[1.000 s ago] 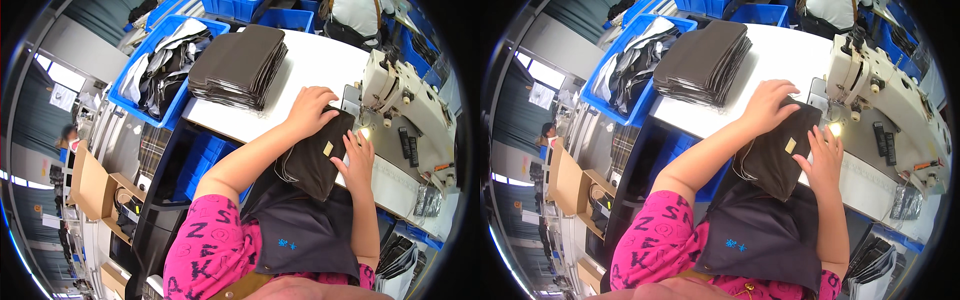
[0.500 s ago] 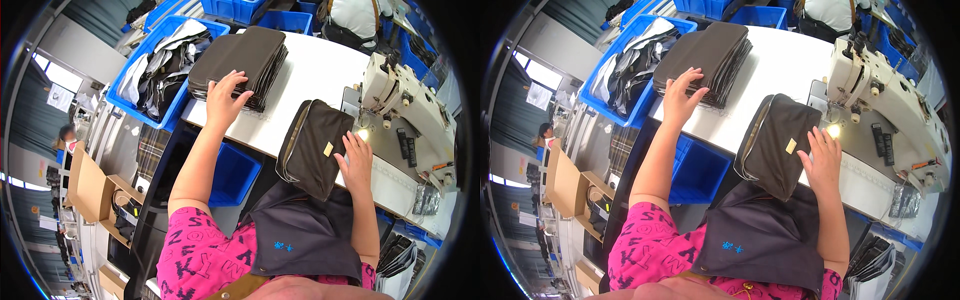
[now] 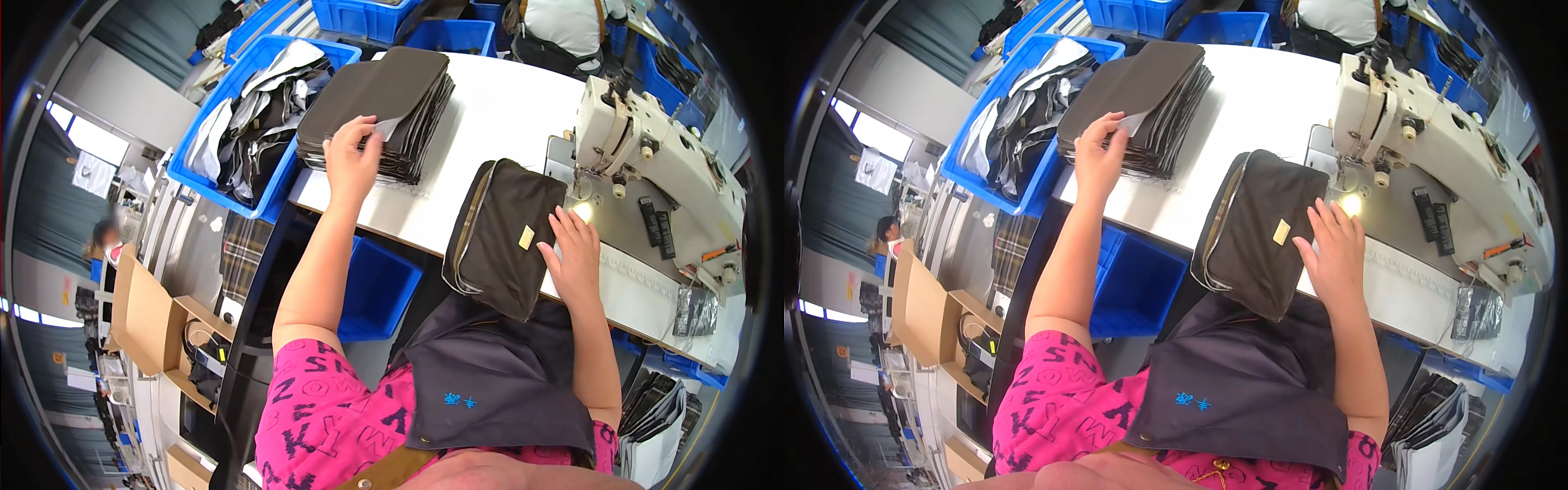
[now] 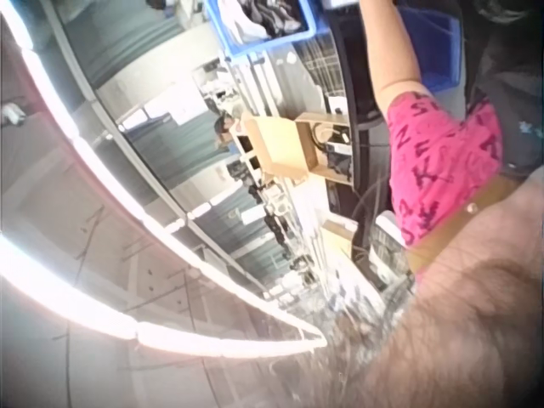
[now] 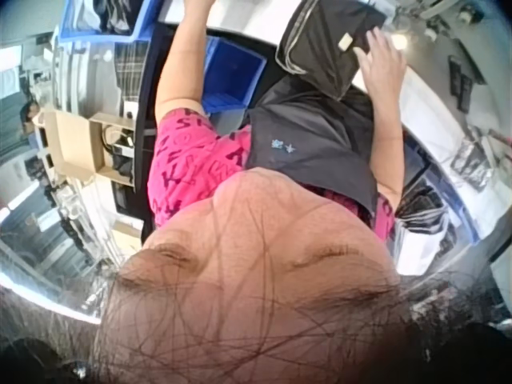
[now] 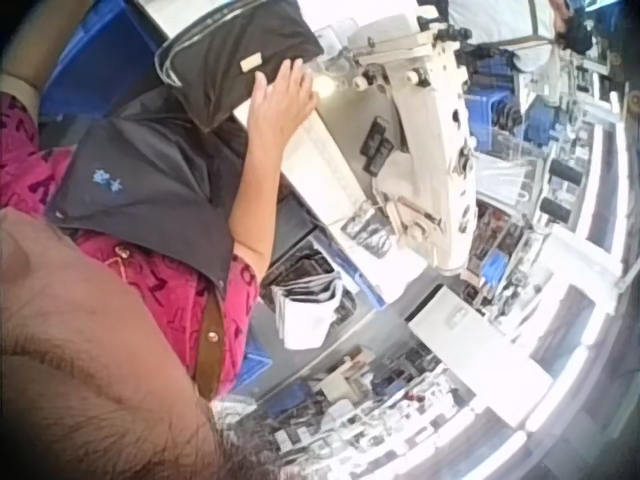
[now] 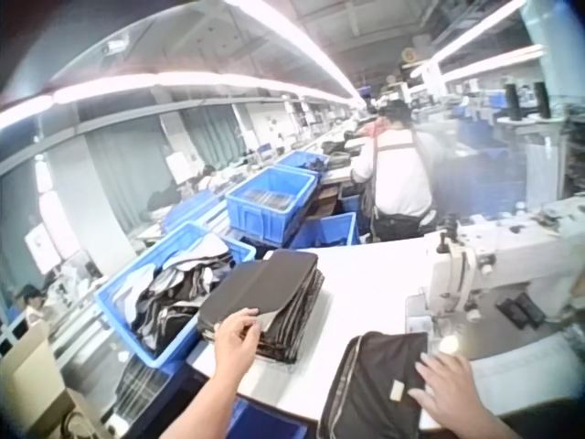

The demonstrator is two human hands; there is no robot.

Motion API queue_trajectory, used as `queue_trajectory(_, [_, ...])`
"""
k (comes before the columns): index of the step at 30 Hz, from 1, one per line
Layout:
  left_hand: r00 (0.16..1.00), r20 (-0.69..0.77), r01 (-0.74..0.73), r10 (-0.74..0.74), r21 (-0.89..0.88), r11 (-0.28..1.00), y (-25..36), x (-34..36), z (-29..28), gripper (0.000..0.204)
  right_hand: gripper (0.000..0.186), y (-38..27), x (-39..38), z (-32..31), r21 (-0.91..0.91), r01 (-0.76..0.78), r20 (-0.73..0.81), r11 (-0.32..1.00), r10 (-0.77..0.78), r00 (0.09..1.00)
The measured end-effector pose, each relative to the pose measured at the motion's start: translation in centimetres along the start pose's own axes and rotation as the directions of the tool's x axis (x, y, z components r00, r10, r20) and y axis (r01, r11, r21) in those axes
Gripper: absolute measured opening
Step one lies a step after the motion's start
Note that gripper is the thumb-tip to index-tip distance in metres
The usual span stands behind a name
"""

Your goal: The person picks up fabric pouches and foam sheets, aligns them together, and sews along their edges using a sewing machine before placing the assembled pieces onto a stack.

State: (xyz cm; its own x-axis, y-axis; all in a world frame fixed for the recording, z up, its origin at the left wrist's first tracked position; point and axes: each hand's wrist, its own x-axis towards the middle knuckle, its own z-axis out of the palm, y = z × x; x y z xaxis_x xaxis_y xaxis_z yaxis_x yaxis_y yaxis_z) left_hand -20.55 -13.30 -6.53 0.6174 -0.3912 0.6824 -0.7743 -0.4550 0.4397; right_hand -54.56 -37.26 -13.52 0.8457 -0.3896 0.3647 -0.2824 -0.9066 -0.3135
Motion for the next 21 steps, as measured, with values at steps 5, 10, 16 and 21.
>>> queue_trajectory(5, [0.965, -0.241, 0.011, -0.105, -0.362, 0.932, 3.6, 4.6, -2.2, 0.016, 0.04, 0.3, -0.2, 0.3, -0.01, -0.012, 0.003, 1.0, 0.012, 1.0])
queue_trajectory(10, [0.799, -0.6, -0.184, 0.032, -0.192, 0.964, 3.2, 7.5, -6.9, 0.017, 0.041, 0.2, -0.2, 0.2, -0.029, -0.017, -0.003, 0.999, 0.017, 1.0])
queue_trajectory(16, [0.615, -0.764, -0.396, 0.197, -0.083, 0.915, 11.2, 9.8, -13.7, 0.026, 0.048, 0.2, 0.2, 0.4, -0.068, 0.016, -0.022, 0.998, -0.018, 1.0])
queue_trajectory(21, [0.872, -0.362, -0.439, 0.33, -0.279, 0.854, 14.9, 10.7, -7.1, 0.033, 0.053, 0.4, -0.2, 0.4, -0.107, 0.002, 0.006, 0.994, -0.002, 1.0])
